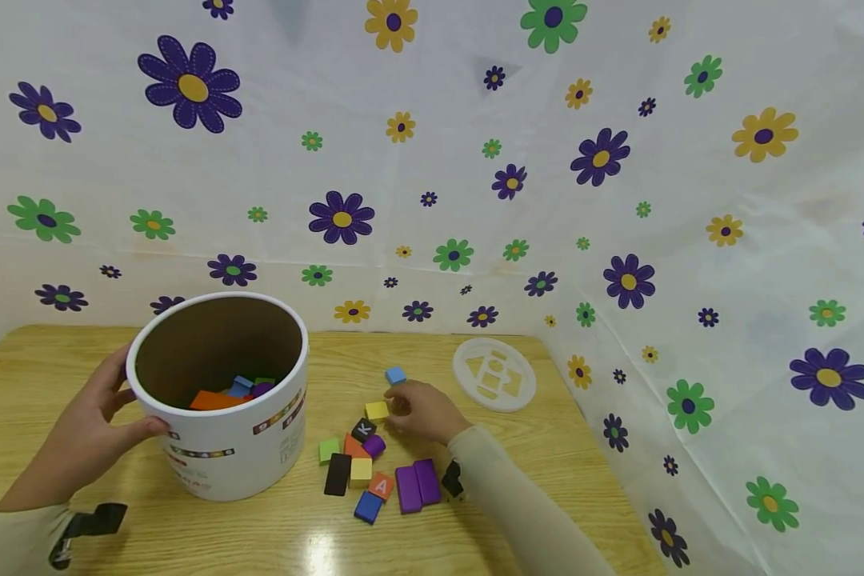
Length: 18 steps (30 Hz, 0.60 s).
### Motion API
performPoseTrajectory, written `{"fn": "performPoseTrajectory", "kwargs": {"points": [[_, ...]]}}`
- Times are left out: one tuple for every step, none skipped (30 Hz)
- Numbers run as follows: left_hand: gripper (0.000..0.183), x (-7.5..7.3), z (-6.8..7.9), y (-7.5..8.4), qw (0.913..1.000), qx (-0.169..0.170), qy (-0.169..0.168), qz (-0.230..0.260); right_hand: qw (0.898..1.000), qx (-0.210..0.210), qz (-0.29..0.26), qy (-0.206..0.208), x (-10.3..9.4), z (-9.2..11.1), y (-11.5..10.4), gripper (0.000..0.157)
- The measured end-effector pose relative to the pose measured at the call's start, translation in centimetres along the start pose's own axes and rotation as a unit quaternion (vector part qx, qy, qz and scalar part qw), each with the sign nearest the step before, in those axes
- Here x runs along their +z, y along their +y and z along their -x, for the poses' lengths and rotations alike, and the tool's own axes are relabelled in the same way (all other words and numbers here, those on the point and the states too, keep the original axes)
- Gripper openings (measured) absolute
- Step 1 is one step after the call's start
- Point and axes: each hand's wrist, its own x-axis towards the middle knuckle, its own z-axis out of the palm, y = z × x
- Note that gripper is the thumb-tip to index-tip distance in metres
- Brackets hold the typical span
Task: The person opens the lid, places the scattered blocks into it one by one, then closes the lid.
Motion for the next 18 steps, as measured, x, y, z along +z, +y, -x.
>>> {"fn": "performPoseTrajectory", "kwargs": {"points": [[0.101, -0.02, 0.01, 0.03, 1.0, 0.0, 0.0, 0.0, 1.0, -0.005, 0.002, -0.005, -0.06, -0.02, -0.08, 0.038], [0.1, -0.04, 0.01, 0.05, 1.0, -0.001, -0.001, 0.0, 1.0, -0.011, 0.004, -0.009, -0.11, -0.05, -0.17, 0.041], [0.1, -0.05, 0.01, 0.04, 1.0, -0.002, -0.001, 0.0, 1.0, -0.015, 0.006, -0.013, -0.15, -0.07, -0.25, 0.041], [0.1, -0.05, 0.01, 0.03, 1.0, -0.002, -0.001, 0.0, 1.0, -0.018, 0.007, -0.017, -0.17, -0.09, -0.32, 0.04], [0.1, -0.05, 0.0, 0.03, 1.0, -0.003, -0.001, -0.001, 1.0, -0.02, 0.007, -0.019, -0.19, -0.12, -0.38, 0.038], [0.1, -0.05, 0.0, 0.03, 1.0, -0.003, -0.001, 0.0, 1.0, -0.02, 0.006, -0.021, -0.19, -0.15, -0.42, 0.036], [0.1, -0.05, 0.0, 0.05, 1.0, -0.002, 0.0, 0.0, 1.0, -0.02, 0.006, -0.023, -0.19, -0.18, -0.44, 0.034], [0.1, -0.04, -0.01, 0.07, 1.0, -0.001, 0.0, 0.001, 1.0, -0.019, 0.005, -0.024, -0.18, -0.22, -0.44, 0.031], [0.1, -0.03, 0.0, 0.09, 1.0, 0.0, 0.0, 0.001, 1.0, -0.018, 0.003, -0.024, -0.14, -0.27, -0.39, 0.029], [0.1, 0.0, 0.0, 0.15, 1.0, 0.001, 0.0, 0.0, 1.0, -0.017, 0.005, -0.024, -0.11, -0.31, -0.35, 0.028], [0.1, 0.0, 0.0, 0.18, 1.0, 0.002, -0.001, 0.001, 1.0, -0.016, 0.008, -0.025, -0.07, -0.36, -0.31, 0.027], [0.1, 0.0, 0.0, 0.22, 1.0, 0.003, -0.001, 0.001, 1.0, -0.015, 0.01, -0.024, -0.03, -0.4, -0.25, 0.026], [0.1, 0.0, 0.0, 0.26, 1.0, 0.003, -0.001, 0.002, 1.0, -0.015, 0.013, -0.024, 0.03, -0.44, -0.18, 0.026], [0.1, -0.01, 0.01, 0.28, 1.0, 0.003, -0.002, 0.002, 0.999, -0.015, 0.016, -0.024, 0.07, -0.47, -0.12, 0.025], [0.1, -0.01, 0.02, 0.3, 1.0, 0.002, -0.002, 0.001, 0.999, -0.016, 0.018, -0.023, 0.11, -0.49, -0.07, 0.025], [0.1, -0.03, 0.04, 0.32, 1.0, 0.002, -0.001, 0.001, 0.999, -0.017, 0.021, -0.023, 0.14, -0.49, -0.04, 0.025], [0.1, -0.05, 0.06, 0.33, 1.0, 0.001, -0.001, 0.001, 0.999, -0.019, 0.023, -0.022, 0.17, -0.49, 0.01, 0.024], [0.1, -0.04, 0.09, 0.33, 1.0, 0.0, 0.0, 0.0, 0.999, -0.021, 0.025, -0.02, 0.19, -0.46, 0.06, 0.024]]}}
